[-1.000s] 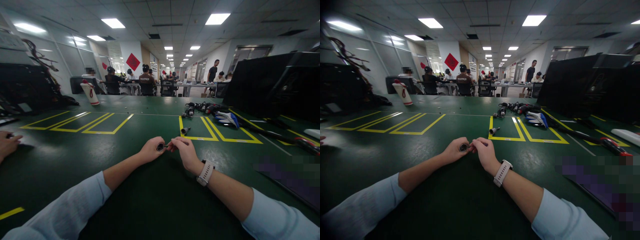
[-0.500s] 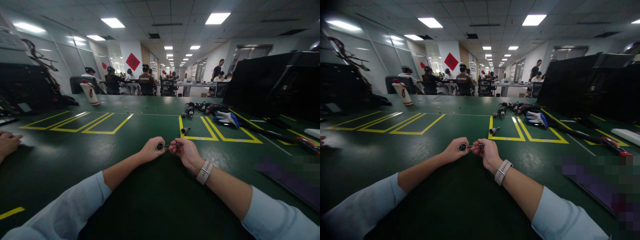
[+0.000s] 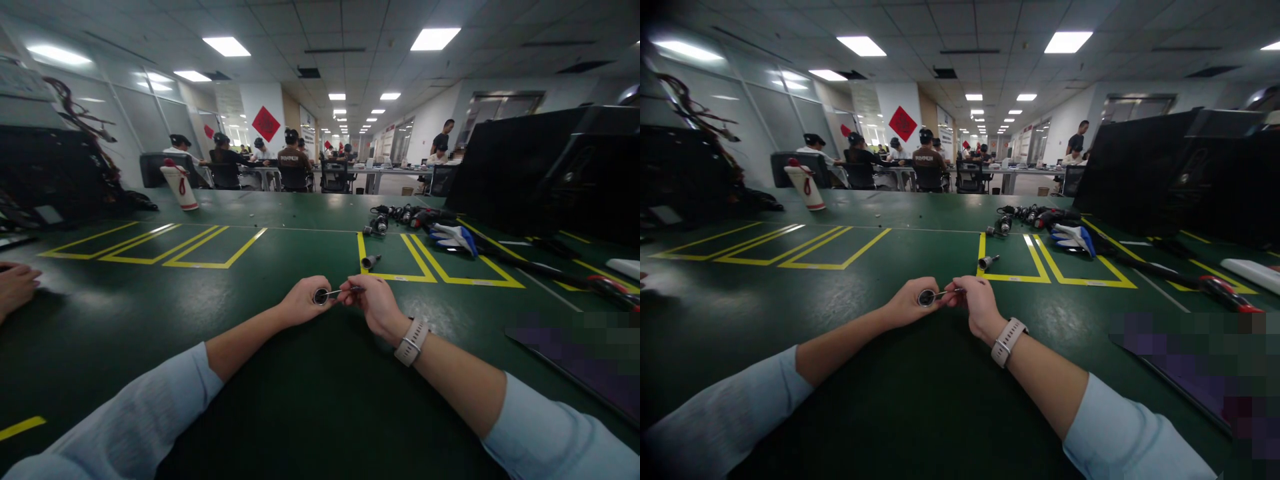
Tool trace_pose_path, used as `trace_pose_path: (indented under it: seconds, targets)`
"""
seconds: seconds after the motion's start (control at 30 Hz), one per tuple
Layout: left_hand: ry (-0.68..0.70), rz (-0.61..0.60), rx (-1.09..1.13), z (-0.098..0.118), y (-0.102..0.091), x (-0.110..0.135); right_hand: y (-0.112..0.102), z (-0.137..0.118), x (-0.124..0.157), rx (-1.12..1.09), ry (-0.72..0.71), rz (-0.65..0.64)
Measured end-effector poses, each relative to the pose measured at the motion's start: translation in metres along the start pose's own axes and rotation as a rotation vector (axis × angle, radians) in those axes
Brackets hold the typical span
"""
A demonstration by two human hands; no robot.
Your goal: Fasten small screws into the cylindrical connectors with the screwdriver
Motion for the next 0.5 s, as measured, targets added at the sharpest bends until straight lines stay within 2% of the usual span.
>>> trace_pose_path:
  seconds: [0.13, 0.27, 0.5]
  targets:
    - [-0.023, 0.038, 0.041, -0.002, 0.0005, 0.0002, -0.0008, 0.0039, -0.0011, -0.082, 0.132, 0.04]
    - [-0.052, 0.094, 0.05, -0.0024, 0.0, 0.0, -0.0002, 0.0059, 0.0003, -0.154, 0.187, 0.053]
    - [-0.073, 0.076, 0.083, -0.0006, -0.0022, -0.001, 0.0007, 0.0022, 0.0032, -0.116, -0.096, -0.042]
Point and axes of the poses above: each hand's wrist, its own x-axis away from the middle knuckle, its own y-axis out of the palm, z = x × y, the point moved 2 cm from there along -x, towards the middle knuckle, and after that the axes turned 13 degrees about z, right-handed, at the moved point
